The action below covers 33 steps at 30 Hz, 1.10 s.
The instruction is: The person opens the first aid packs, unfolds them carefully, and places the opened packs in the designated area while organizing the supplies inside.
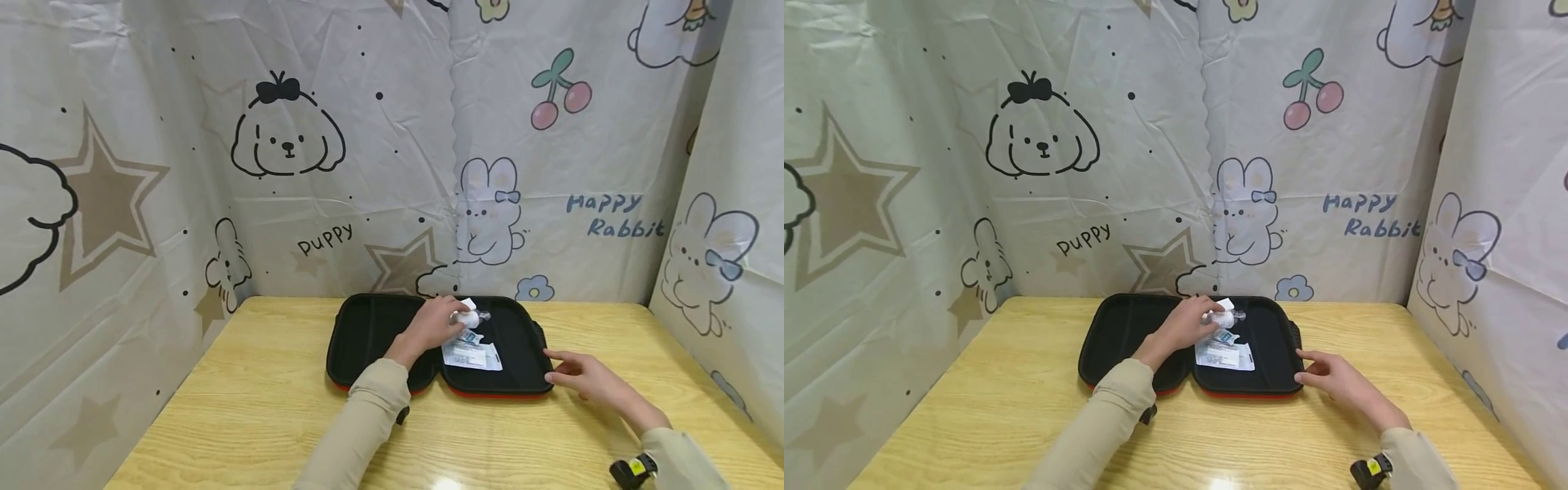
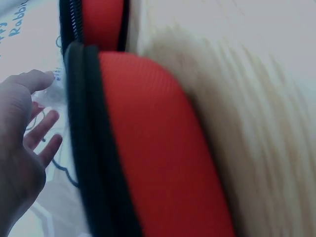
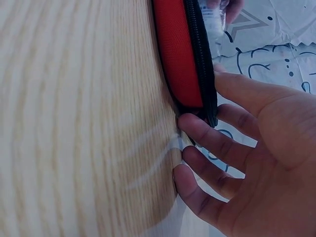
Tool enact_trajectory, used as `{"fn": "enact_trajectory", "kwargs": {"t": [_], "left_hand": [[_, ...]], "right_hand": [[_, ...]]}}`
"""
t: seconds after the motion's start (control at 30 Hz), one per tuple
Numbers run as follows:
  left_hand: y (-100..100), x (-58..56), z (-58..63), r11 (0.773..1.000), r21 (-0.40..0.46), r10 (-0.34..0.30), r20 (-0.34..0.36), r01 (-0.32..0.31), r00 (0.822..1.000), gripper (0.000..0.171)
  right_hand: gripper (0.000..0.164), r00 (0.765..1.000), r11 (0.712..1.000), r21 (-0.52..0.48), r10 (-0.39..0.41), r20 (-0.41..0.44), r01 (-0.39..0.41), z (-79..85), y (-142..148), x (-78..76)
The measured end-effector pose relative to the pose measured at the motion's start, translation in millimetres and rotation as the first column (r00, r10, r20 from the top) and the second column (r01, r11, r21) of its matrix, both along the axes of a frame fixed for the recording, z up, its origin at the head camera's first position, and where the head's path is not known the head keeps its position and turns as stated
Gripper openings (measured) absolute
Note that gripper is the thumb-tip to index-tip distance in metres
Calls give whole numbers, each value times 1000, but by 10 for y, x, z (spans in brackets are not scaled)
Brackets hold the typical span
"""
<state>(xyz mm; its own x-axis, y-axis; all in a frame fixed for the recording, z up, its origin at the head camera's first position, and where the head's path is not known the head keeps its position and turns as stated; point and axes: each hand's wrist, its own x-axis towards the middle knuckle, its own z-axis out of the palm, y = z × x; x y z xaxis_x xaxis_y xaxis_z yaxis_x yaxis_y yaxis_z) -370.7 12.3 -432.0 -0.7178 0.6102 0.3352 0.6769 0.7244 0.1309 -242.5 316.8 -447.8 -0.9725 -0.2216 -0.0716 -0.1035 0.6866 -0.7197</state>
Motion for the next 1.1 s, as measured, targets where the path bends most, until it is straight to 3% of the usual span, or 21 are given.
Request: {"fn": "enact_trajectory", "kwargs": {"t": [0.17, 0.37, 0.73, 0.93, 1.1], "left_hand": [[-107, 43, 104, 995, 82, -57, 59, 52, 997, 29], [-301, 104, 199, 990, 131, -61, 81, 50, 995, 28], [-835, 173, 292, 992, 119, -61, 94, 50, 994, 26], [-1124, 274, 350, 993, 117, -37, 130, 21, 991, 25], [-1378, 349, 357, 993, 113, -32, 112, 19, 993, 23]], "right_hand": [[65, 1000, 1000, -12, 13, -22, -14, 18, -10, 7], [64, 999, 1000, -13, 21, -28, -22, 16, -23, 5], [67, 1000, 1000, 18, -12, 8, 11, 21, 42, 43], [68, 1000, 1000, 14, -11, 6, 11, 35, 46, 60], [68, 1000, 1000, 15, -3, 6, 3, 25, -9, 14]]}}
